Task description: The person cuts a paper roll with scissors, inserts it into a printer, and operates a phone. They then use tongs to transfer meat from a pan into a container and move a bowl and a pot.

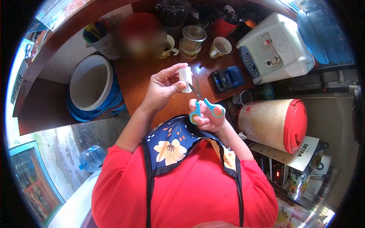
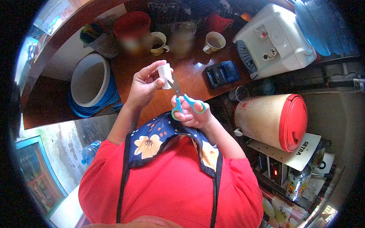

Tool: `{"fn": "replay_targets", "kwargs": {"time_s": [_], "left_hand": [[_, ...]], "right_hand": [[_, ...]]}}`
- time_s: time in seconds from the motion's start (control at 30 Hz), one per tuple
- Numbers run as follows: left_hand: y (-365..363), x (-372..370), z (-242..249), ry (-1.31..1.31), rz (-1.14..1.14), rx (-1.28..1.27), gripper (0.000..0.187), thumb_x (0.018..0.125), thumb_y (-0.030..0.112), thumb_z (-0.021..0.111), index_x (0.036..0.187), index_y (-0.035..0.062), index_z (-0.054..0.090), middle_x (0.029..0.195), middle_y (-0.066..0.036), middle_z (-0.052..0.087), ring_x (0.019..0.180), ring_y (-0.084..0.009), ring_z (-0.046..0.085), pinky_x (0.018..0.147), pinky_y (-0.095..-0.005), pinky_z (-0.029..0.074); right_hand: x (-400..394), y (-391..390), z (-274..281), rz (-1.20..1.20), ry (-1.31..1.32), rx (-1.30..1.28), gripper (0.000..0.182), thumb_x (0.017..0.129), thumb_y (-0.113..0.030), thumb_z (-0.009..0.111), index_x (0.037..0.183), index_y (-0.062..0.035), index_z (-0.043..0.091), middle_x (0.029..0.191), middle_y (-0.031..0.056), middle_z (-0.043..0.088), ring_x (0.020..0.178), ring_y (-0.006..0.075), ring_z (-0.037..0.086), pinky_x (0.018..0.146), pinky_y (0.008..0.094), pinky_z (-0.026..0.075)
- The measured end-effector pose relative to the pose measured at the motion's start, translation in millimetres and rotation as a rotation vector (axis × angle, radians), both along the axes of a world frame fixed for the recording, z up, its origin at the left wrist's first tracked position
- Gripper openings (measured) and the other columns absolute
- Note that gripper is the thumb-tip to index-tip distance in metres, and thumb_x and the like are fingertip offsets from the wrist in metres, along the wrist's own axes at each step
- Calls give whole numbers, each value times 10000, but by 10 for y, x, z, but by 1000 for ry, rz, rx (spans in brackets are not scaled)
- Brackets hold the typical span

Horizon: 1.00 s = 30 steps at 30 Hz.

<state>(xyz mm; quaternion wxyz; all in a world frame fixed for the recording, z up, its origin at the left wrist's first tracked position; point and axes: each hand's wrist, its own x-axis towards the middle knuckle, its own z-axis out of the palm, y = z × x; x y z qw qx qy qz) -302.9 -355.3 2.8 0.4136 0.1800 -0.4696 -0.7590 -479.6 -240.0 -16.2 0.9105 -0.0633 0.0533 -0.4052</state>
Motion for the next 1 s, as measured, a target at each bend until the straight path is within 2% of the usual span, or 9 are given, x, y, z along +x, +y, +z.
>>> {"fn": "replay_targets", "kwargs": {"time_s": [0.2, 0.33, 0.4, 0.5, 0.57, 0.67, 1.0], "left_hand": [[64, -54, 34, -24, 53, -39, 516, 789, 120, 723, 1271, 105, 541, 1102, -120, 639, 970, -177, 618, 816, -320, 533], [145, -118, -66, -46, 120, -92, 514, 794, 56, 705, 1277, 83, 532, 1122, -116, 633, 980, -164, 611, 826, -318, 528], [276, -143, -54, -125, 70, -113, 501, 809, 13, 678, 1283, 70, 523, 1138, -115, 627, 990, -152, 603, 824, -306, 525], [262, -183, -94, -37, 100, -51, 495, 828, 29, 663, 1295, 78, 509, 1148, -120, 620, 1004, -171, 606, 826, -335, 536], [232, -190, -30, 77, 130, 175, 504, 838, 58, 657, 1311, 83, 486, 1150, -125, 614, 1016, -197, 609, 836, -378, 545], [145, -134, -56, 85, 127, 206, 508, 844, 86, 654, 1319, 87, 474, 1148, -130, 613, 1025, -216, 610, 837, -403, 549], [158, -107, -111, 12, 175, 38, 522, 827, 102, 679, 1309, 69, 483, 1153, -148, 612, 1040, -203, 604, 830, -356, 549]], "right_hand": [[35, 53, -52, -51, -62, 50, 730, 658, -331, 811, 1170, -45, 376, 851, 112, 508, 565, 43, 367, 435, 119, 301], [53, 70, -19, -83, -14, 38, 730, 661, -329, 810, 1187, -44, 392, 860, 102, 506, 561, 47, 368, 434, 130, 304], [61, 57, 12, -232, 6, 73, 714, 666, -332, 808, 1188, -42, 417, 867, 92, 503, 559, 51, 369, 432, 136, 301], [57, 45, 22, -199, -10, 41, 696, 683, -350, 801, 1184, -39, 430, 860, 91, 511, 539, 49, 366, 422, 133, 286], [51, 61, 31, -171, -40, 36, 695, 689, -355, 798, 1182, -39, 424, 855, 95, 515, 533, 47, 364, 416, 130, 282], [18, 66, 17, -87, -11, 4, 699, 690, -366, 799, 1175, -41, 414, 841, 101, 522, 526, 37, 366, 394, 122, 280], [23, 45, -4, -65, -20, 24, 696, 700, -411, 778, 1154, -32, 411, 809, 91, 529, 522, 22, 383, 366, 114, 292]]}}
